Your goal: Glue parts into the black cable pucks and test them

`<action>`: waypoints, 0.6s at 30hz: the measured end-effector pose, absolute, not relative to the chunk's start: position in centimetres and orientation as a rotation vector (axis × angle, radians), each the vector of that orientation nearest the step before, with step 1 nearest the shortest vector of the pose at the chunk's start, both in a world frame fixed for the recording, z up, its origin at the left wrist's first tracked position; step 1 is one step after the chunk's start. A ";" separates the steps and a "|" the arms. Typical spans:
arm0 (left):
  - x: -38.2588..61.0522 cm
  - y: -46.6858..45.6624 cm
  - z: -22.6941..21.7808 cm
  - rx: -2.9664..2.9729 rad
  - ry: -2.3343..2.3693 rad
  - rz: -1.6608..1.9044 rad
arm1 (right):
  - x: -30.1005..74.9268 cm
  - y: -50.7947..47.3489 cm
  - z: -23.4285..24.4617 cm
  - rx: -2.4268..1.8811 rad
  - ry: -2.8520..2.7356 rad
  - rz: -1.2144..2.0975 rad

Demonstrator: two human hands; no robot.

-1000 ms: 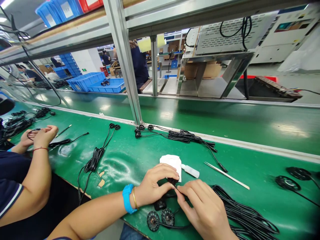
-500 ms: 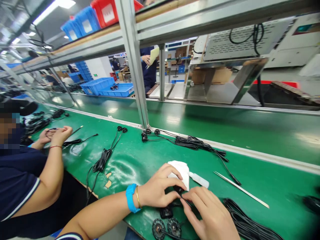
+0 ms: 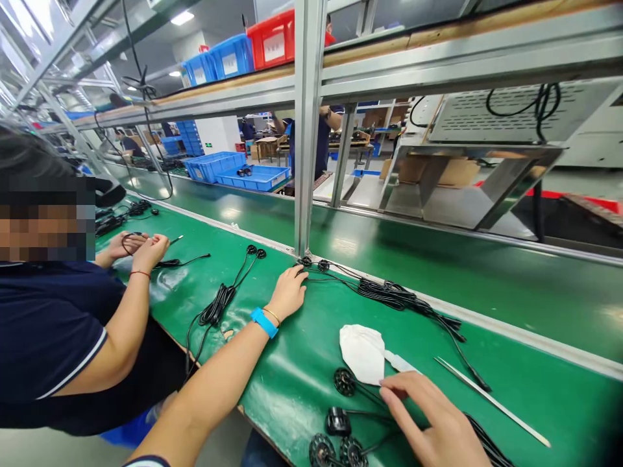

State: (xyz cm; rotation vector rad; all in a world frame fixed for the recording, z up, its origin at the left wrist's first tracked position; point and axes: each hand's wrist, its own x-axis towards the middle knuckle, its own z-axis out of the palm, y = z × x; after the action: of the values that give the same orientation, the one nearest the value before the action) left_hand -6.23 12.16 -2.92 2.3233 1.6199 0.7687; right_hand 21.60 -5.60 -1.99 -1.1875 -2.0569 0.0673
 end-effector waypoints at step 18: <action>-6.4 11.4 -3.0 2.097 1.507 0.747 | 25.8 12.1 -0.8 -1.769 -2.262 -0.326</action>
State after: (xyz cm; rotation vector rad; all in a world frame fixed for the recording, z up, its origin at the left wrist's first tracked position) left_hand -6.44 11.38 -3.04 2.0969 1.5075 0.7467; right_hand 25.79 12.15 -0.82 -1.7692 -2.2623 -0.3264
